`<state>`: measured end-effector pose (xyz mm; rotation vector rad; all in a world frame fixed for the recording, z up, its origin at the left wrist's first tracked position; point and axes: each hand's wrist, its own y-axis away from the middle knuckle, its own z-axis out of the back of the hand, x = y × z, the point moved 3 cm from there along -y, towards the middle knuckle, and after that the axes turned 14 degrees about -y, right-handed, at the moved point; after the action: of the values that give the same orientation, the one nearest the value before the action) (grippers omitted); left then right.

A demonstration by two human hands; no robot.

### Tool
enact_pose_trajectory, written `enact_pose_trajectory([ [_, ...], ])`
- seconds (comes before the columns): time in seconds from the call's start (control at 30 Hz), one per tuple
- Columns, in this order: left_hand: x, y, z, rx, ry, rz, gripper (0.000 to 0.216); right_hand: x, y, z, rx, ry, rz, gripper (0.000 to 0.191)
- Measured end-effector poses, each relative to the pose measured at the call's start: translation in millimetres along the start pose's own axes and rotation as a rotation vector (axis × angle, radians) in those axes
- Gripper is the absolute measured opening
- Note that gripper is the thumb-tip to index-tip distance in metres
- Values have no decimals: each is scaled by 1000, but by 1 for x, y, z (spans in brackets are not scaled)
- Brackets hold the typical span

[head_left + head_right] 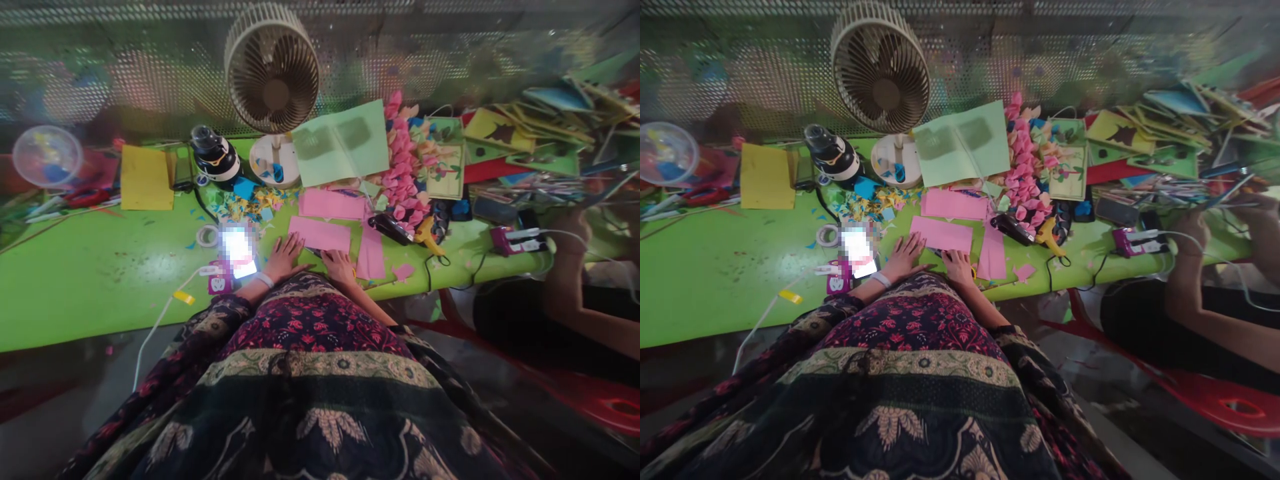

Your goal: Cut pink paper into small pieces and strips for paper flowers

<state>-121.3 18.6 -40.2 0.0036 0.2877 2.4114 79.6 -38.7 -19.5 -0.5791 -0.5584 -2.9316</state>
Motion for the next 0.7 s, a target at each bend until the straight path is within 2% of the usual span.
enact_pose_trajectory([
  [0.1,0,0,7,13,16,2,81,-2,-1,2,10,-7,-9,51],
  [0.17,6,-5,14,24,45,-6,70,-3,-2,3,14,-14,-10,51],
  [0.3,35,-30,29,53,144,-49,43,-4,-3,2,0,-24,-14,51],
  [0.4,61,-57,37,88,243,-74,33,-4,-3,0,-11,-30,-13,52],
  [0.53,77,-84,37,202,325,-149,28,-5,-3,-2,-36,-30,-9,51],
  [0.7,78,-96,34,291,375,-186,30,2,-9,-3,-53,-38,13,48],
])
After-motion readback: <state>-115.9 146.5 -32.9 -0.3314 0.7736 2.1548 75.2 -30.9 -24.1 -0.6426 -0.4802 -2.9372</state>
